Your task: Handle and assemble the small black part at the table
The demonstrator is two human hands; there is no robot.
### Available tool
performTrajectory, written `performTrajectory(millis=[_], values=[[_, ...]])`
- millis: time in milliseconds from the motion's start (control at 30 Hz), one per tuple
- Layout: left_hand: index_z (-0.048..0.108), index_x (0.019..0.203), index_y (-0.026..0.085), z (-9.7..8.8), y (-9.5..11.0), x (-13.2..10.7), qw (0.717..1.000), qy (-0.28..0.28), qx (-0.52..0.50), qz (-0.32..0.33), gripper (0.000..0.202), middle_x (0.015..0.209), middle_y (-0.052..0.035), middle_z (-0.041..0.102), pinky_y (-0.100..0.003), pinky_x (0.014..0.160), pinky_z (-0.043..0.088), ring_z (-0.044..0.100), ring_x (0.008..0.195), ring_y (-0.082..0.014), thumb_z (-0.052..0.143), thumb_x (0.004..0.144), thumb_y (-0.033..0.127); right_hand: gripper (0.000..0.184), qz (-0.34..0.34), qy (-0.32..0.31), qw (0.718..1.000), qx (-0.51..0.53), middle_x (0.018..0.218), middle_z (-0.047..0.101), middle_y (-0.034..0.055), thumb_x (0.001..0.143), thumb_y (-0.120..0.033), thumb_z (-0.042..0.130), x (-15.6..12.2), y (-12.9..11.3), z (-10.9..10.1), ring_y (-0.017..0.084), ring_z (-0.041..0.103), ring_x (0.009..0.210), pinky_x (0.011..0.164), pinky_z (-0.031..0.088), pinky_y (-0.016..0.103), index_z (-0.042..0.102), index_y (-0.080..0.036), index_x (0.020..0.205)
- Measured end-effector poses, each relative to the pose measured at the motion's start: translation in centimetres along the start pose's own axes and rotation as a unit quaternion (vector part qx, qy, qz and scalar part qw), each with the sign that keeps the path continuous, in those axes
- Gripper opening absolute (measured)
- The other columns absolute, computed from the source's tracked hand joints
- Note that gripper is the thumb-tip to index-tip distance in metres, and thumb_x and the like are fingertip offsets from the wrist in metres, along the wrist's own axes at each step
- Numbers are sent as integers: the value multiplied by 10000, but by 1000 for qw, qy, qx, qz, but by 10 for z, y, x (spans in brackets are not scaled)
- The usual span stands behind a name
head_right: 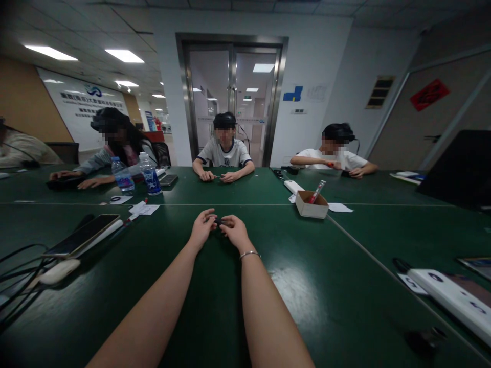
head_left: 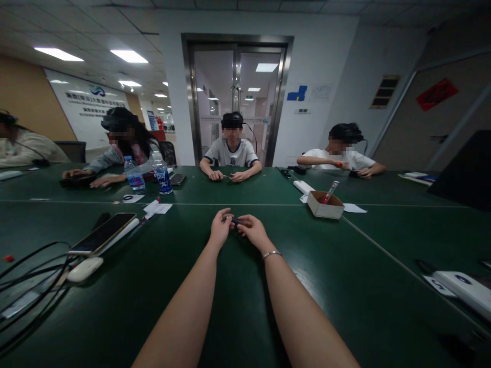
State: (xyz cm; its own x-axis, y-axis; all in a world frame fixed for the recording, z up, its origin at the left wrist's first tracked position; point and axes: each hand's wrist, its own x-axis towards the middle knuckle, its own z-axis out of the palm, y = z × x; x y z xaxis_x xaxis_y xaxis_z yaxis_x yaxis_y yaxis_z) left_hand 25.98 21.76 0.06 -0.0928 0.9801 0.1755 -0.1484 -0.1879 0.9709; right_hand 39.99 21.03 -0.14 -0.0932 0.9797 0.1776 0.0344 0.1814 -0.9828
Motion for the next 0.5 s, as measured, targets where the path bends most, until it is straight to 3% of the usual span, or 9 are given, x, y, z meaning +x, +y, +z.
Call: performTrajectory(millis=[133,233,300,400,467,500], values=[[541,1157,127,-5,6,-2,998,-22,-27,-49,350,994,-114,652,-199,621,504,584,644,-70,621,822,189,205,-43,27,987,-154,784,653,-23,698,-79,665,-9,1,12,141,615,733,728,501,288,580,-199,841],[604,1050,108,-10,18,-11,993,-87,8,-84,307,922,-117,669,-194,570,476,561,606,-74,676,783,239,194,-52,17,965,-255,817,633,5,689,-71,692,-22,-4,17,169,598,773,775,486,324,607,-191,815],[630,991,116,-16,28,-22,984,-140,57,-91,318,865,-91,664,-184,504,430,519,537,-62,707,749,307,203,-83,-15,953,-292,945,628,49,674,-56,705,-37,-12,15,199,590,893,850,463,341,649,-181,824],[634,961,147,-39,46,-48,962,-219,136,-95,360,827,-41,638,-168,412,333,435,445,-36,693,734,420,225,-124,-129,932,-317,1113,605,81,698,-94,715,-72,-37,-5,244,547,1061,966,399,373,712,-201,896],[627,955,164,-69,60,-72,945,-248,170,-127,399,831,-26,621,-160,391,297,431,440,-35,662,738,497,199,-121,-197,910,-345,1062,636,64,760,-184,694,-104,-63,-35,253,561,1034,958,403,401,722,-244,947],[625,948,170,-88,67,-86,939,-248,182,-155,422,834,-26,616,-160,397,307,469,466,-49,657,729,529,196,-112,-197,905,-359,1045,644,58,802,-237,661,-122,-77,-56,255,563,1027,937,418,407,713,-267,988]])
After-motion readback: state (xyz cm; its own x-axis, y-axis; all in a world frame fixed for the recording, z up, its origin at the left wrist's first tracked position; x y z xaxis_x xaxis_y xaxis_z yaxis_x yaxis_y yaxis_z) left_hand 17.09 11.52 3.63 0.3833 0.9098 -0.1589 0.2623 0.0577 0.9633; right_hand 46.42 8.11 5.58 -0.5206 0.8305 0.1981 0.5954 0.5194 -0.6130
